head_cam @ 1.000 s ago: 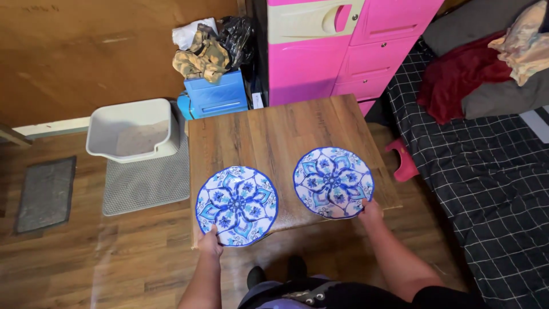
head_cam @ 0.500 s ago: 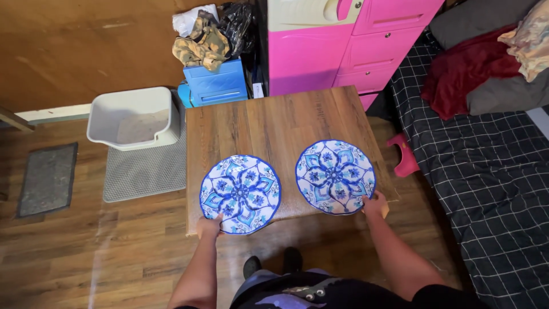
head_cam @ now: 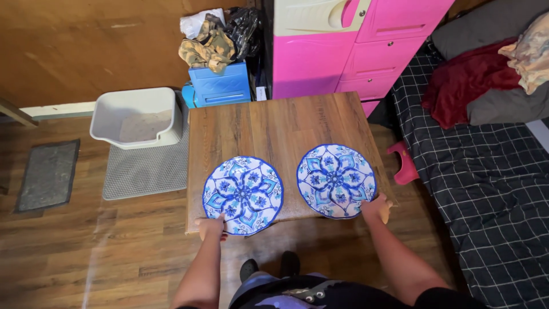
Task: Retrieve plates, glasses, and utensils from storage and set them on a table for four people.
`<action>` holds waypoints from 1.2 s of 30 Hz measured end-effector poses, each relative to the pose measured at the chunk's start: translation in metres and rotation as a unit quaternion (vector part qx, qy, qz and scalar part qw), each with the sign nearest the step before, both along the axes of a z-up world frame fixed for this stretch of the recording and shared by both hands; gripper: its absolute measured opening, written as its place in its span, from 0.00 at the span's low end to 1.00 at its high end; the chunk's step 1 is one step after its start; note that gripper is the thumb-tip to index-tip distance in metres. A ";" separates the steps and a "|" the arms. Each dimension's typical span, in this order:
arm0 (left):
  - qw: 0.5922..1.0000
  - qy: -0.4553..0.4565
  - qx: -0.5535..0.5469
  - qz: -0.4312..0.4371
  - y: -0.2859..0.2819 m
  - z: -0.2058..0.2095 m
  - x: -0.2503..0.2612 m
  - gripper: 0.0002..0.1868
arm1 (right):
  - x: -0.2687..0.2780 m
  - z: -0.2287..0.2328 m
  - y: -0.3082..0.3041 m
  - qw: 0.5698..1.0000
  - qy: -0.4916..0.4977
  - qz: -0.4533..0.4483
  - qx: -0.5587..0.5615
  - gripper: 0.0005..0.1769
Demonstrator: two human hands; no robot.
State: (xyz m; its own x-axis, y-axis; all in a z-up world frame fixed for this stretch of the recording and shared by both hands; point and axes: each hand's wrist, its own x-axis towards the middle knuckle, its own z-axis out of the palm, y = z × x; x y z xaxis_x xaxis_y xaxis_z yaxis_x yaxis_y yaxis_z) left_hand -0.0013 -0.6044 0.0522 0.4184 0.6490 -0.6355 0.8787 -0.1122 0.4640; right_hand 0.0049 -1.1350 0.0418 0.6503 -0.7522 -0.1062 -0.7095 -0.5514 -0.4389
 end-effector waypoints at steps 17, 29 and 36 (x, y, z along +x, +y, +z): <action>0.936 -0.284 0.203 0.039 0.175 0.047 -0.126 0.42 | 0.132 0.067 0.256 0.827 -0.241 0.485 0.152 0.38; 0.908 -0.279 0.266 0.163 0.342 0.081 -0.264 0.41 | 0.090 0.109 0.604 0.639 -0.242 0.686 0.250 0.39; 0.881 -0.288 0.309 0.214 0.429 0.107 -0.338 0.40 | 0.016 0.161 0.790 0.564 -0.187 0.745 0.302 0.40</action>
